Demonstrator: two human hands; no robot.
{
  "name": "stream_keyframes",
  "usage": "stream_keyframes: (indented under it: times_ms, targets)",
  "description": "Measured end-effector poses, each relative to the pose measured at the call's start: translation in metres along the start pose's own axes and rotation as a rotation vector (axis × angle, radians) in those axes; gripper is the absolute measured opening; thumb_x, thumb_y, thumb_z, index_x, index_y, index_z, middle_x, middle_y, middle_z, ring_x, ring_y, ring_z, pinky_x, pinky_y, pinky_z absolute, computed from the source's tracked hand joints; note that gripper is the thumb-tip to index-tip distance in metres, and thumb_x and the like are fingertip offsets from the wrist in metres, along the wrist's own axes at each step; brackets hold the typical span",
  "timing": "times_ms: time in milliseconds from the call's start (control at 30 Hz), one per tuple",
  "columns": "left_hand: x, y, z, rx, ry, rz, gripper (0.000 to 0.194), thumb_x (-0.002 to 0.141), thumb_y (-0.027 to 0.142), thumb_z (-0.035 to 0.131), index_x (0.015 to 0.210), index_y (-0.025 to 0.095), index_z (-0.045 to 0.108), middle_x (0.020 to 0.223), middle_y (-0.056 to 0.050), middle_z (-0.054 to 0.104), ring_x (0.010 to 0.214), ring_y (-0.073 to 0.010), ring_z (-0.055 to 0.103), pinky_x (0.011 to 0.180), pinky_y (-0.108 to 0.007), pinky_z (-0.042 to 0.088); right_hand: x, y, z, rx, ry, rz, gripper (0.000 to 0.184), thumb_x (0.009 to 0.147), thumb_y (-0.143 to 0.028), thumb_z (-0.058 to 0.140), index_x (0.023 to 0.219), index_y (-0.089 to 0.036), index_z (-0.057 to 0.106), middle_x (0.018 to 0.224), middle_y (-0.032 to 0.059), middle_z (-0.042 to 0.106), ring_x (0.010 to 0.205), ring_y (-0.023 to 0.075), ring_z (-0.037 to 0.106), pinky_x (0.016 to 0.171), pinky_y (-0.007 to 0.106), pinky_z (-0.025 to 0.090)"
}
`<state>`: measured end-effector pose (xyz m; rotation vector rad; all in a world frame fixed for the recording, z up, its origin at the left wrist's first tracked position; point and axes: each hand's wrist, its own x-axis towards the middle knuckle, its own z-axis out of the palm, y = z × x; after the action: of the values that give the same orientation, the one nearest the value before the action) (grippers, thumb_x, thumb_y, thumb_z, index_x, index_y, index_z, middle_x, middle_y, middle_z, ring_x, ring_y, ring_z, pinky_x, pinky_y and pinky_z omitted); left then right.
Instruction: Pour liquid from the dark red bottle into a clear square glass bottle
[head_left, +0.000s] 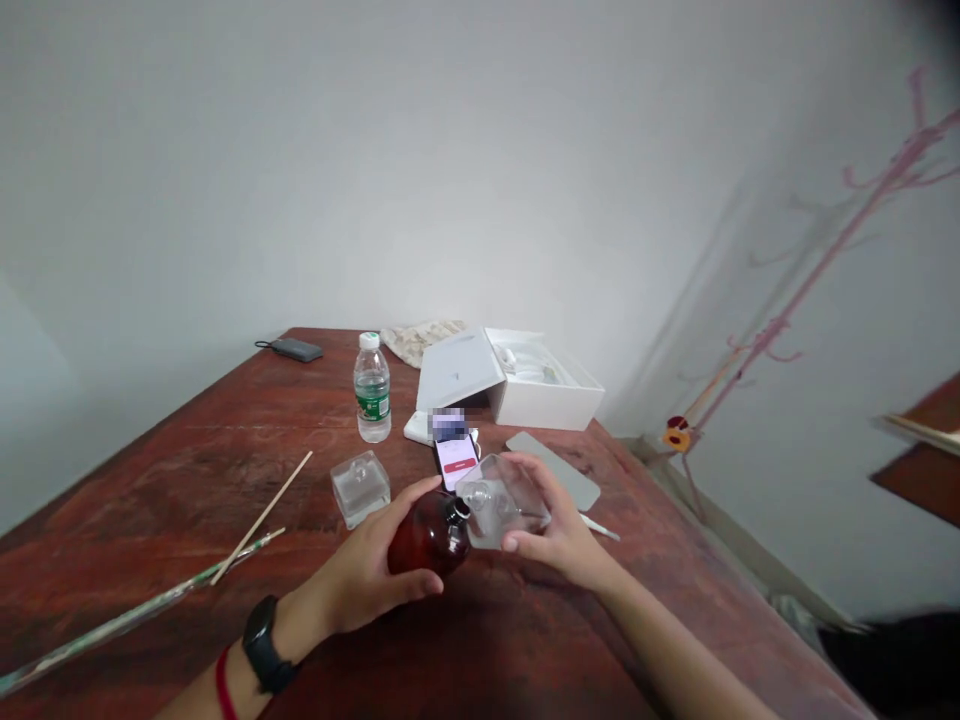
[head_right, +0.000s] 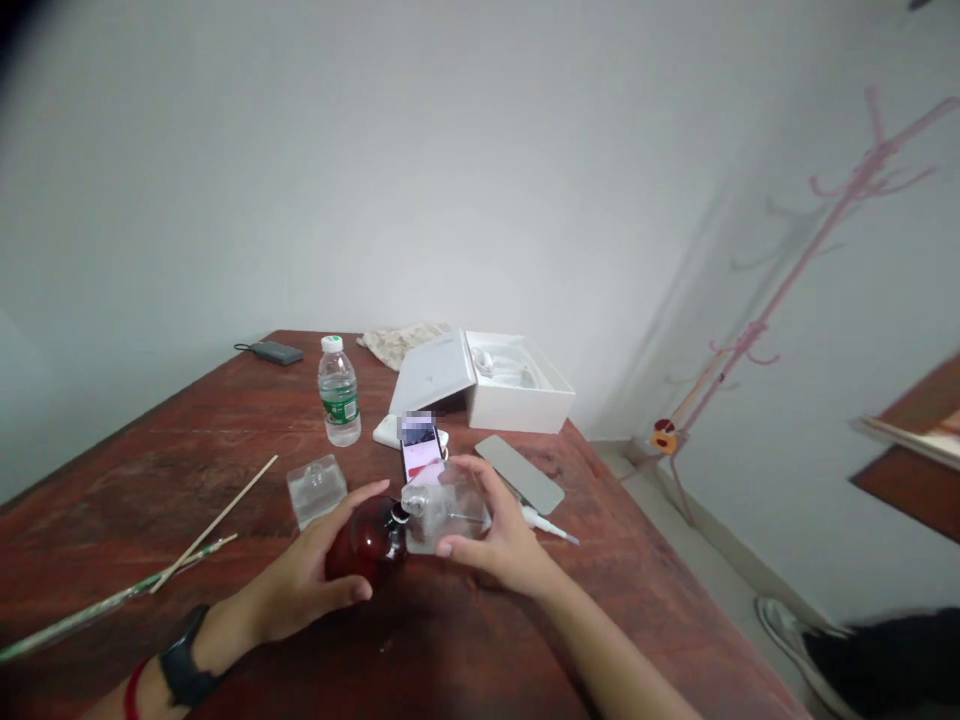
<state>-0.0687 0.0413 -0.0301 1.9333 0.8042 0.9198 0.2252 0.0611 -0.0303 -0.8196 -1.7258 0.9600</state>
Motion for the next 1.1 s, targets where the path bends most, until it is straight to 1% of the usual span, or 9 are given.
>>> stream_keyframes:
  times_ms: [100,267,367,533,667,733,867,967,1100]
  targets:
    - [-0.001,-0.004,-0.001,0.022,-0.012,-0.032,0.106,0.085,0.086,0.074,0.165,0.026,0.039,0.163,-0.016,0.053,0.148,-0.0418,0.053,0.126,-0.053,0.04,0.001,-0.006,0.004,0.096,-0.053,0.044,0.081,0.074,-0.056,0.096,0.14,-0.026,0.059,0.141,0.014,0.071,0.129,0.035,0.07,0.107,0.051,0.059]
    - [-0.003,-0.013,-0.004,0.064,0.036,-0.055,0.106,0.084,0.088,0.073,0.164,0.027,0.038,0.165,-0.016,0.051,0.152,-0.0449,0.046,0.129,-0.056,0.035,0.001,-0.007,0.011,0.236,-0.085,0.046,0.097,0.076,-0.046,0.096,0.158,-0.027,0.048,0.132,0.0115,0.075,0.12,0.0318,0.076,0.103,0.05,0.062]
    - [-0.003,-0.017,-0.005,0.089,0.07,-0.059,0.104,0.082,0.089,0.075,0.158,0.026,0.041,0.158,-0.017,0.055,0.147,-0.0459,0.051,0.126,-0.058,0.038,0.002,-0.004,0.012,0.245,-0.088,0.042,0.092,0.074,-0.043,0.098,0.153,-0.026,0.053,0.124,0.0084,0.076,0.116,0.0303,0.077,0.1,0.047,0.063]
    - [-0.003,-0.018,-0.003,0.131,0.142,-0.095,0.104,0.076,0.091,0.077,0.149,0.026,0.043,0.149,-0.017,0.058,0.14,-0.0459,0.057,0.121,-0.059,0.045,0.002,-0.003,0.012,0.238,-0.084,0.041,0.085,0.075,-0.034,0.096,0.148,-0.024,0.053,0.132,0.0115,0.073,0.113,0.0274,0.077,0.096,0.044,0.064]
    - [-0.004,-0.018,-0.003,0.201,0.218,-0.074,0.098,0.082,0.087,0.075,0.151,0.027,0.041,0.15,-0.017,0.055,0.141,-0.0456,0.055,0.122,-0.062,0.043,0.001,0.0,0.014,0.229,-0.114,0.028,0.104,0.077,-0.03,0.094,0.165,-0.026,0.038,0.136,0.0136,0.075,0.108,0.0271,0.08,0.091,0.043,0.066]
    - [-0.005,-0.019,-0.004,0.213,0.237,-0.065,0.096,0.085,0.086,0.074,0.152,0.027,0.039,0.151,-0.018,0.054,0.142,-0.0452,0.054,0.122,-0.063,0.042,0.002,0.003,0.012,0.121,-0.12,0.001,0.102,0.075,-0.028,0.095,0.164,-0.027,0.044,0.139,0.013,0.075,0.116,0.0299,0.079,0.098,0.045,0.065]
    - [-0.004,-0.025,-0.002,0.213,0.233,-0.065,0.091,0.09,0.082,0.071,0.154,0.028,0.037,0.155,-0.017,0.051,0.147,-0.0443,0.05,0.125,-0.063,0.039,0.005,0.009,0.005,-0.101,-0.052,-0.09,0.075,0.069,-0.03,0.097,0.14,-0.027,0.072,0.129,0.0078,0.079,0.117,0.0323,0.078,0.101,0.047,0.064]
    - [-0.004,-0.032,0.003,0.181,0.225,-0.055,0.091,0.092,0.081,0.069,0.156,0.027,0.034,0.158,-0.018,0.048,0.148,-0.043,0.049,0.126,-0.061,0.038,0.008,0.015,0.002,-0.133,-0.019,-0.071,0.073,0.068,-0.025,0.095,0.137,-0.025,0.072,0.122,0.0061,0.08,0.109,0.0303,0.079,0.097,0.045,0.064]
    - [-0.004,-0.037,0.008,0.117,0.23,-0.053,0.092,0.092,0.079,0.071,0.156,0.026,0.031,0.157,-0.018,0.047,0.148,-0.0427,0.048,0.127,-0.061,0.038,0.01,0.025,0.002,-0.176,-0.001,0.008,0.074,0.065,-0.02,0.094,0.135,-0.022,0.07,0.125,0.0076,0.079,0.113,0.0321,0.077,0.103,0.049,0.06]
